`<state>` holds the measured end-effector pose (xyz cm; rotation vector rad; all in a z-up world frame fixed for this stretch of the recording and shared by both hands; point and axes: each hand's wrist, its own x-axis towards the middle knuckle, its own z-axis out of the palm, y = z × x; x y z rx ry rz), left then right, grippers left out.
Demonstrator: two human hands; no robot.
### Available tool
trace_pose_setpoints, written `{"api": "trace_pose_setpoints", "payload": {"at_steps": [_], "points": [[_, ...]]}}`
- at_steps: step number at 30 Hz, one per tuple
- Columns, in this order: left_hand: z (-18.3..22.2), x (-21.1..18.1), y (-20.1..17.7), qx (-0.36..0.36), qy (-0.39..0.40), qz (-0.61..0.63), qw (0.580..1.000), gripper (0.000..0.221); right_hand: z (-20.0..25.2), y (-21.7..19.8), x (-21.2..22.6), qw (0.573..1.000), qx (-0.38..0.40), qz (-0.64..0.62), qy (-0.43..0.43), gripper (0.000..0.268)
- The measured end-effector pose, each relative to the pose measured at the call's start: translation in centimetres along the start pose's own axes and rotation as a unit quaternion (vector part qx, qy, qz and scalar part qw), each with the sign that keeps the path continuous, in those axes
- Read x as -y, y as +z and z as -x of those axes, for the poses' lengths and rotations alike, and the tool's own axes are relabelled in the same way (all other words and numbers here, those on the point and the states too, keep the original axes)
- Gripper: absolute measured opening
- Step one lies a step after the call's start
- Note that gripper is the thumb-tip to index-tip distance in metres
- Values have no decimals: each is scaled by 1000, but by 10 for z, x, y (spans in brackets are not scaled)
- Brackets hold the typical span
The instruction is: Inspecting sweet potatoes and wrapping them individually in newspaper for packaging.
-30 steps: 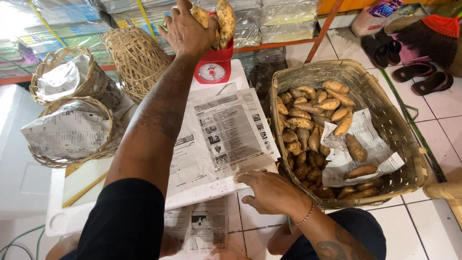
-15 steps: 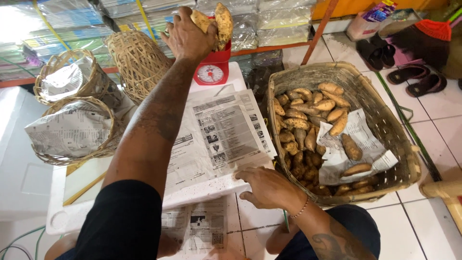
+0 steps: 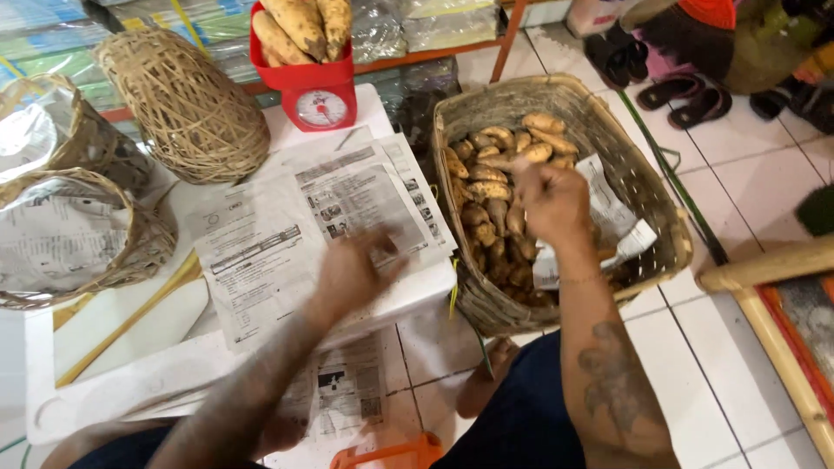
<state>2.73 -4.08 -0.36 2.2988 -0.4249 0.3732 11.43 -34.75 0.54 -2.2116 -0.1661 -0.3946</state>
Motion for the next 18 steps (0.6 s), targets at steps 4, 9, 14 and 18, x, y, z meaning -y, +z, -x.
{"api": "trace_pose_setpoints", "payload": {"at_steps": [4, 9, 14, 18], "points": [[87, -27, 11, 184, 87, -82, 976, 33, -11, -4, 10, 993, -50, -102, 12, 29], [142, -48, -12, 318, 9, -31, 948, 40, -5, 7, 10, 965, 47, -24, 258, 28], [154, -29, -12, 499, -55, -159, 850, 52, -10, 35, -45, 917, 145, 146, 343, 19], [155, -34, -18, 567, -60, -124, 812, 69, -13, 55, -144, 900, 191, 296, 258, 33]]}}
